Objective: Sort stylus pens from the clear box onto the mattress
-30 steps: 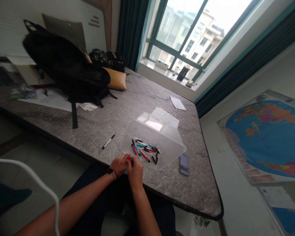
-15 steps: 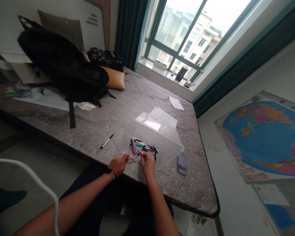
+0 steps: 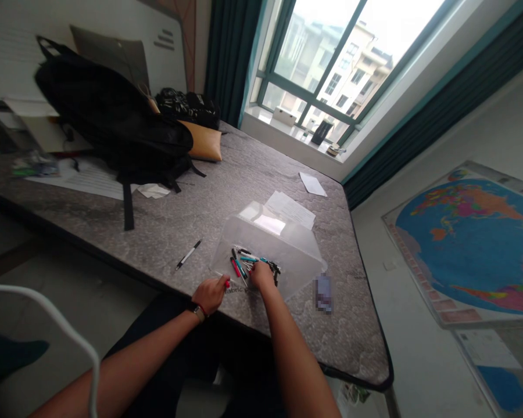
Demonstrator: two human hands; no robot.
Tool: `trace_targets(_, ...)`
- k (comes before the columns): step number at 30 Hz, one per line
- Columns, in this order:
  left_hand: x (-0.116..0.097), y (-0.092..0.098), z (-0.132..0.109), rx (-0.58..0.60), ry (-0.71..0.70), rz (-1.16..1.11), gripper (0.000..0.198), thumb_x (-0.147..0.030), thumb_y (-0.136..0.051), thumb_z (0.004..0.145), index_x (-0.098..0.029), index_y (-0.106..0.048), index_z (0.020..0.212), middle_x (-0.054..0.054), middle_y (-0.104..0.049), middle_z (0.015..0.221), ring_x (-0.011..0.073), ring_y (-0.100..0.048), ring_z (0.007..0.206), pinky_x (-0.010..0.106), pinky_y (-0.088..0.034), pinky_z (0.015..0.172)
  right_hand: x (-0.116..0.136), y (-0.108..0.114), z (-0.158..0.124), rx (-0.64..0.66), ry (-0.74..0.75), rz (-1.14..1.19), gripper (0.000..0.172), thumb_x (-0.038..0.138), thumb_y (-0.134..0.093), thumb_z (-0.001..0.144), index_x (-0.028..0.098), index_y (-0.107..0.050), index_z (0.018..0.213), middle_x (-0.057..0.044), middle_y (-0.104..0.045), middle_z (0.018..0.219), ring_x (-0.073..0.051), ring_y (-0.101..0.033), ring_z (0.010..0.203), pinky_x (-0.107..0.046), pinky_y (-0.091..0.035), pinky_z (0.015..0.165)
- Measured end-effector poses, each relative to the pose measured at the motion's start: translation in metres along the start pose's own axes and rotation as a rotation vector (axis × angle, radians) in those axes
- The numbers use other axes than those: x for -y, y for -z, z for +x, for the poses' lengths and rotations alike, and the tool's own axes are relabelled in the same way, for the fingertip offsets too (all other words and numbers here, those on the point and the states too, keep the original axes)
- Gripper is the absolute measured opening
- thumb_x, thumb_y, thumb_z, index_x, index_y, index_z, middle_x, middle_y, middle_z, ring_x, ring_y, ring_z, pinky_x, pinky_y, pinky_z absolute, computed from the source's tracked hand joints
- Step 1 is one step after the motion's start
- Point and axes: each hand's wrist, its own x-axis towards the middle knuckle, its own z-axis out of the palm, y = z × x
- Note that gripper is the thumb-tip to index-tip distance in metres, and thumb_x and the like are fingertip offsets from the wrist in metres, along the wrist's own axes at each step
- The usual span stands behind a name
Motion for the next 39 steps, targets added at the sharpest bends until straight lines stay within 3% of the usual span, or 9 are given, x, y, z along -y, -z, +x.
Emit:
trace_targets(14, -0.001, 0.002, 0.0, 0.009, 0.007, 0.007, 0.028, -0.021, -0.037, 0.095, -0.023, -0.055, 0.116, 0.004, -0.065, 0.076, 0.0203, -0.058, 0.072, 0.031, -0.038, 0.069, 0.009, 0.001, 0.002, 0.04, -0.033, -0.044, 0.013, 0.017, -0.064, 0.073, 0.015, -0.074, 0.081, -0.011, -0.074, 0.083, -0.019, -0.066, 0.073, -0.022, -0.039, 0.058)
trace_targets(23, -0.001, 0.003, 0.0, 0.009, 0.004, -0.011, 0.028, -0.022, -0.036, 0.095, -0.022, -0.057, 0.113, 0.005, -0.064, 0.075, 0.0206, -0.058, 0.07, 0.032, -0.039, 0.069, 0.0, 0.012, 0.0, 0.088, 0.072, -0.018, 0.017, 0.023, -0.069, 0.072, 0.022, -0.076, 0.088, -0.003, -0.073, 0.082, -0.016, -0.065, 0.075, -0.02, -0.04, 0.064)
trace_targets(28, -0.001, 0.002, 0.0, 0.01, 0.007, -0.006, 0.028, -0.022, -0.036, 0.095, -0.021, -0.057, 0.114, 0.005, -0.064, 0.075, 0.0199, -0.058, 0.07, 0.031, -0.039, 0.069, -0.005, 0.014, -0.002, 0.049, 0.076, -0.023, 0.019, 0.018, -0.066, 0.074, 0.021, -0.075, 0.091, -0.007, -0.074, 0.091, -0.019, -0.066, 0.085, -0.022, -0.041, 0.069)
trace_targets(39, -0.001, 0.003, 0.0, -0.001, -0.005, -0.01, 0.029, -0.023, -0.034, 0.096, -0.021, -0.057, 0.113, 0.005, -0.063, 0.075, 0.0195, -0.057, 0.07, 0.031, -0.039, 0.069, 0.007, 0.011, 0.001, -0.007, 0.046, -0.013, 0.007, 0.017, -0.065, 0.071, 0.016, -0.072, 0.073, -0.01, -0.073, 0.083, -0.02, -0.066, 0.081, -0.023, -0.041, 0.068)
